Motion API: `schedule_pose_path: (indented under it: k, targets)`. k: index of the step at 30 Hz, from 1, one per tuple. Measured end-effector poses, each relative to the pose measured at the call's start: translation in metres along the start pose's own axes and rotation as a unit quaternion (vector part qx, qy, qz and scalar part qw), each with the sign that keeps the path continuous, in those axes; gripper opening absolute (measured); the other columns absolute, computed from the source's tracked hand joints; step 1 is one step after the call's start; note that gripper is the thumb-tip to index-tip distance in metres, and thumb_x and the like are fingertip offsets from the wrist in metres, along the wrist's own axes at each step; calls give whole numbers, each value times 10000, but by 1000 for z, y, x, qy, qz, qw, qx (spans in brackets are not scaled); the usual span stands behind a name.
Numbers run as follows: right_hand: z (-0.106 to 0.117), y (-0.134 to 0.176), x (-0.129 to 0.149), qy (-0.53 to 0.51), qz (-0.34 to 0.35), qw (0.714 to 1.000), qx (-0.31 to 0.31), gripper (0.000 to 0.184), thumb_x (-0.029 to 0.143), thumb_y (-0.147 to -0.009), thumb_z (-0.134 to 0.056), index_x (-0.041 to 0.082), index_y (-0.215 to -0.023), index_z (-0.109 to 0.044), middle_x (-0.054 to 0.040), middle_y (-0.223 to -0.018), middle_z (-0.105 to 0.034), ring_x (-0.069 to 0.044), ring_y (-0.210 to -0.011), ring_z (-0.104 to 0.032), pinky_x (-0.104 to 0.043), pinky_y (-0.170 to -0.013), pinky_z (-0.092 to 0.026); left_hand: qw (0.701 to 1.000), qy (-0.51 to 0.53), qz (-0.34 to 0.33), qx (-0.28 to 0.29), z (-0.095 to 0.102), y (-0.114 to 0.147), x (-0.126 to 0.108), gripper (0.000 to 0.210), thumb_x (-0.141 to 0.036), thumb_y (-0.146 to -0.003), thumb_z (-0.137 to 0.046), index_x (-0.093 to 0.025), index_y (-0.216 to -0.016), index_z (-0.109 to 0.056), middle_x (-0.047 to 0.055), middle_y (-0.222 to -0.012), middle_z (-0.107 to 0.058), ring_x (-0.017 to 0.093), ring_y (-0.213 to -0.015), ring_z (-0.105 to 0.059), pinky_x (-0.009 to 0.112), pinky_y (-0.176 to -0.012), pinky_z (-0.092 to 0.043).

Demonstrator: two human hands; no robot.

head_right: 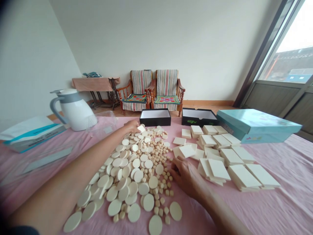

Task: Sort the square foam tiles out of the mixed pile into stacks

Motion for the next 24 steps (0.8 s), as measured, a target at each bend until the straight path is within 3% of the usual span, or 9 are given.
schedule_pose_path:
  k: [4,7,9,12,17,20,24]
  targets:
    - [1,0,2,6,-1,1000,-1,166,269,-901,-458,197,-770,-531,-33,-748,-586,-162,-668,-538,-288,-648,-406,997,64,-11,-53,18,12,-3,195,-242,-832,-655,-156,-1006,-644,74,-1066,-657,236,-1028,-609,357,-850,-509]
    - [1,0,2,2,8,1000,-4,143,252,-896,-463,195,-792,-543,-31,-746,-594,-161,-670,-542,-287,-653,-409,987,139,-44,-69,21,24,-21,149,-190,-804,-642,-157,-950,-649,53,-892,-700,205,-915,-659,263,-735,-510]
    - [1,0,1,2,12,1000,-7,134,251,-895,-469,195,-799,-543,-30,-755,-594,-161,-675,-543,-285,-653,-408,978,191,-68,-41,10,31,-42,145,-206,-833,-609,-138,-957,-643,44,-777,-695,163,-743,-677,222,-613,-498]
    - [2,0,2,5,11,1000,-11,156,267,-902,-468,196,-778,-531,-28,-758,-580,-156,-670,-537,-280,-641,-402,962,254,-97,30,-21,44,-82,124,-212,-824,-640,-111,-894,-649,45,-684,-680,127,-569,-651,190,-498,-464]
    - [7,1,8,-8,15,1000,-13,162,254,-905,-455,193,-770,-521,-25,-758,-563,-152,-680,-533,-276,-642,-396,930,321,-130,120,-63,61,-131,141,-210,-853,-619,-86,-913,-651,91,-703,-703,142,-588,-679,201,-514,-504]
    - [8,1,9,-14,17,1000,-11,158,243,-901,-450,191,-771,-524,-25,-763,-569,-148,-675,-533,-275,-643,-394,921,341,-142,126,-60,68,-131,167,-200,-854,-611,-80,-967,-636,131,-825,-722,147,-634,-690,197,-505,-497]
    - [4,0,5,0,17,1000,-13,141,249,-888,-466,190,-776,-527,-27,-762,-582,-151,-667,-533,-277,-621,-378,921,345,-150,98,-30,83,-97,142,-145,-847,-575,-88,-963,-631,127,-900,-716,126,-663,-676,188,-513,-474]
Point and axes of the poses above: each hand's wrist, its own y-axis away from the middle knuckle, its own z-axis out of the back of the hand, x = y × z, the point moved 6 cm from there along -y, towards the middle knuckle
